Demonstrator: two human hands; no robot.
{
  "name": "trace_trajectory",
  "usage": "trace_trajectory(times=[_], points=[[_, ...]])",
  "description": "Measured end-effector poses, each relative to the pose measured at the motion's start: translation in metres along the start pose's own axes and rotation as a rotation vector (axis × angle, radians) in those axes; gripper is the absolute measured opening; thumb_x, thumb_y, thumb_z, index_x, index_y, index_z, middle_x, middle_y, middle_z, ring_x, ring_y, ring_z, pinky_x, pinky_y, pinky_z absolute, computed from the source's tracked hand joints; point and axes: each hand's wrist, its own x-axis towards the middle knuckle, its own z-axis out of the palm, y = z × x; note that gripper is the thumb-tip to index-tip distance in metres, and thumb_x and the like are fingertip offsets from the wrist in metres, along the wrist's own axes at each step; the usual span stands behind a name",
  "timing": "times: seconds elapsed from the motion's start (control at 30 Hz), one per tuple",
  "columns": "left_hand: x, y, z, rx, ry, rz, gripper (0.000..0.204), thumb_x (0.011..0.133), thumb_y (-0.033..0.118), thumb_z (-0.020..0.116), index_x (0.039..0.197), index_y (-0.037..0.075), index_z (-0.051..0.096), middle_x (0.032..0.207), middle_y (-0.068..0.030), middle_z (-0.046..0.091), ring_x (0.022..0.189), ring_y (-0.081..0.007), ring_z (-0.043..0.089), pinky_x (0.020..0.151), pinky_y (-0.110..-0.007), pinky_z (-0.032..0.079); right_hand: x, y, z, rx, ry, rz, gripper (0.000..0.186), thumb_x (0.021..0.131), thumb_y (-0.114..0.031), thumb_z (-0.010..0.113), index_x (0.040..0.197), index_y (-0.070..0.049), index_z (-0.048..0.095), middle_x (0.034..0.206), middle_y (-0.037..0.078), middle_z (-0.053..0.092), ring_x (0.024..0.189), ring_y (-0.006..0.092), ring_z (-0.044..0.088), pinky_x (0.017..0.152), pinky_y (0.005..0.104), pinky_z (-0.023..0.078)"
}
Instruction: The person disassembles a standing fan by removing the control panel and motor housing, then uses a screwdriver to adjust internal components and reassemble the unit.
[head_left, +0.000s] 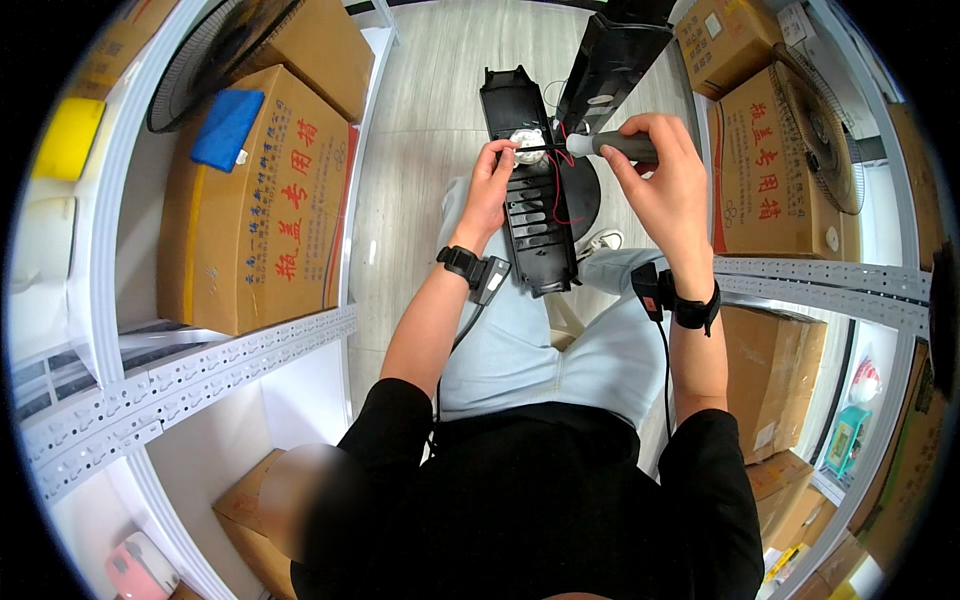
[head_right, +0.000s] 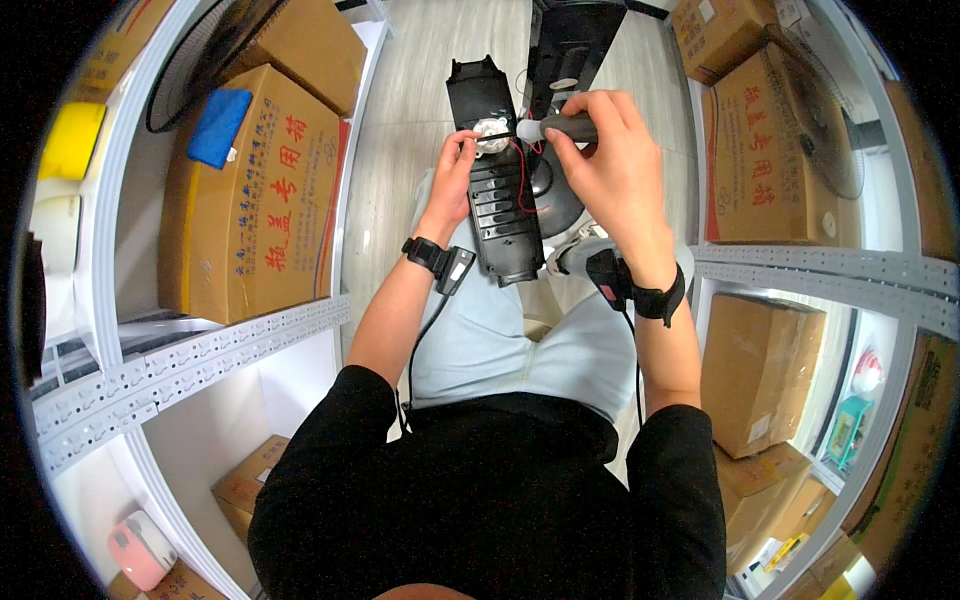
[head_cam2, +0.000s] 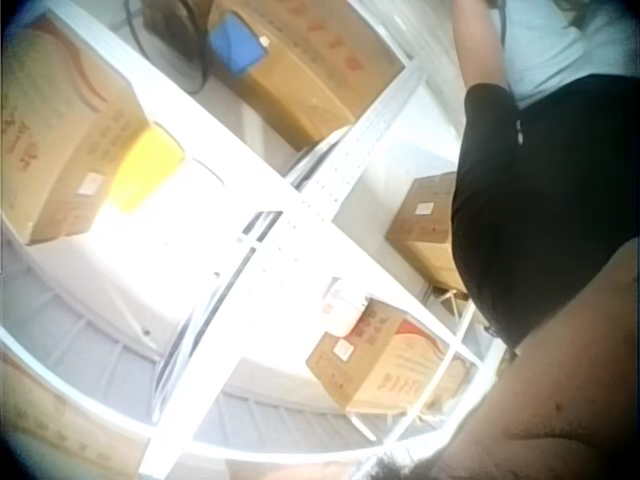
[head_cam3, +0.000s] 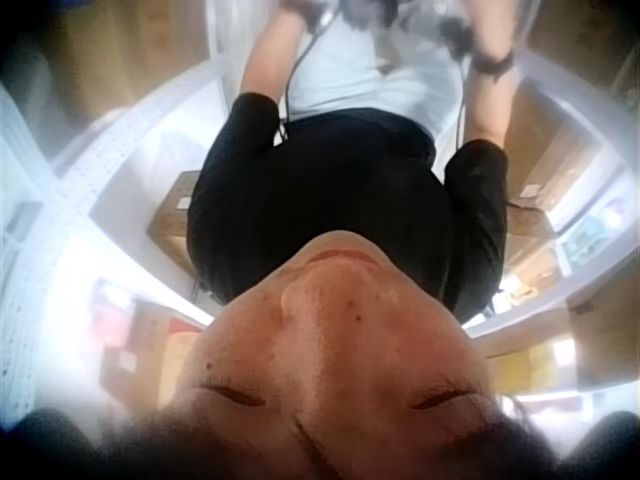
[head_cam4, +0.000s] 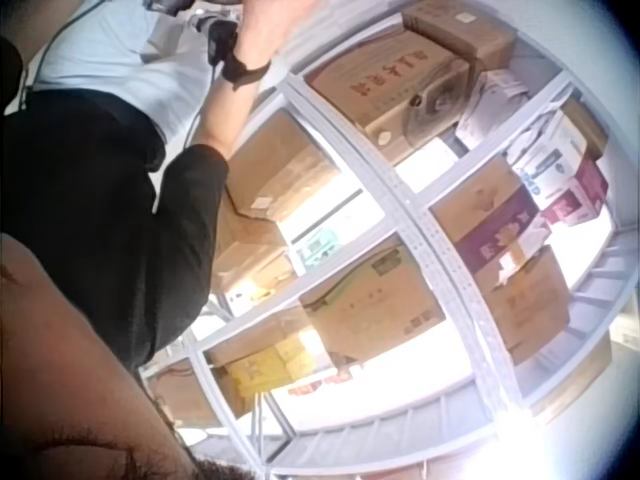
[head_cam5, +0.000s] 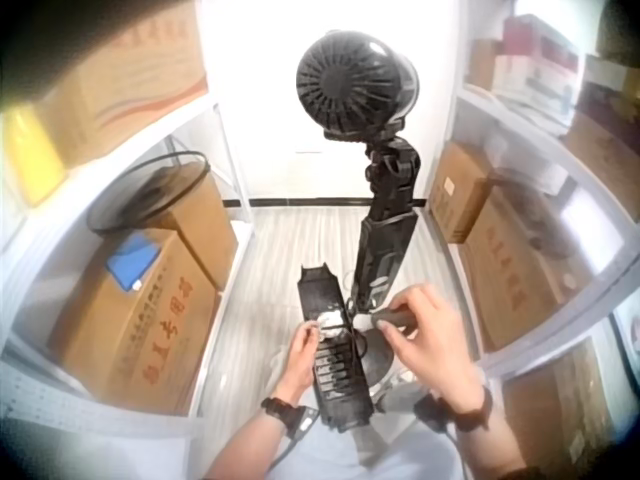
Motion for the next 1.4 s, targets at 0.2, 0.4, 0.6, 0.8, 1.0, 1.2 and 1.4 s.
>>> trace_trajectory(times=[0.2,0.4,0.6,0.8,1.0,1.2,1.4], points=[[-0.001,0.002,0.004,0.014,0.014,0.001,0.017,0.102,0.024,0.052,0.108,0.009,0.056,0.101,0.0037,0.053,0.096,-0.0065,0.045,0.088,-0.024,0.037,-0.002,0.005,-0.001,0.008,0.019,0.0,0.028,0.076,-0.011,0.077,0.098,-0.005,0.06,0.095,0.008,0.061,0.065,0.0221,0.063,0.058,0.0303,0.052],[-0.003,0.003,0.005,0.045,0.017,0.043,0.018,0.103,0.025,0.049,0.105,0.008,0.055,0.099,0.003,0.053,0.094,-0.0066,0.045,0.087,-0.023,0.037,-0.002,0.008,-0.01,0.202,0.275,0.207,0.032,0.076,-0.017,0.08,0.1,-0.009,0.062,0.081,0.003,0.066,0.066,0.0093,0.06,0.057,0.0229,0.047],[-0.003,0.004,0.006,0.037,0.017,0.047,0.023,0.103,0.029,0.047,0.103,0.007,0.055,0.098,0.0024,0.054,0.094,-0.0076,0.046,0.089,-0.024,0.037,-0.002,0.029,0.002,0.615,0.06,0.084,0.02,0.08,-0.011,0.075,0.093,-0.006,0.06,0.088,-0.001,0.058,0.077,0.0077,0.056,0.068,0.0243,0.046],[-0.001,-0.001,0.005,-0.015,-0.023,0.006,0.026,0.102,0.032,0.05,0.103,0.007,0.056,0.097,0.0026,0.055,0.094,-0.0077,0.046,0.089,-0.025,0.037,-0.01,0.032,0.077,0.2,-0.251,-0.008,0.027,0.076,-0.01,0.072,0.1,-0.003,0.062,0.092,0.011,0.066,0.082,0.0276,0.067,0.074,0.0339,0.052],[-0.002,-0.001,0.003,0.007,-0.018,-0.033,0.026,0.099,0.031,0.054,0.105,0.006,0.059,0.097,0.003,0.057,0.092,-0.007,0.048,0.085,-0.024,0.04,-0.009,0.042,0.113,0.079,-0.3,-0.004,0.027,0.076,-0.011,0.069,0.101,-0.004,0.065,0.095,0.016,0.067,0.087,0.0366,0.065,0.075,0.0413,0.053],[-0.004,0.001,0.005,-0.015,-0.016,-0.057,0.023,0.1,0.027,0.053,0.107,0.006,0.059,0.1,0.0011,0.059,0.093,-0.0077,0.051,0.086,-0.026,0.043,-0.005,0.047,0.115,-0.055,-0.37,-0.052,0.021,0.075,-0.012,0.069,0.094,-0.004,0.064,0.09,0.016,0.067,0.083,0.0383,0.064,0.071,0.0438,0.052],[-0.002,-0.004,-0.002,-0.068,-0.019,-0.094,0.024,0.103,0.023,0.047,0.115,0.004,0.057,0.108,-0.0004,0.059,0.097,-0.0097,0.054,0.089,-0.027,0.045,0.003,0.048,0.112,-0.043,-0.349,-0.075,0.025,0.075,-0.013,0.071,0.097,-0.003,0.065,0.09,0.018,0.068,0.083,0.038,0.065,0.071,0.0424,0.053]])
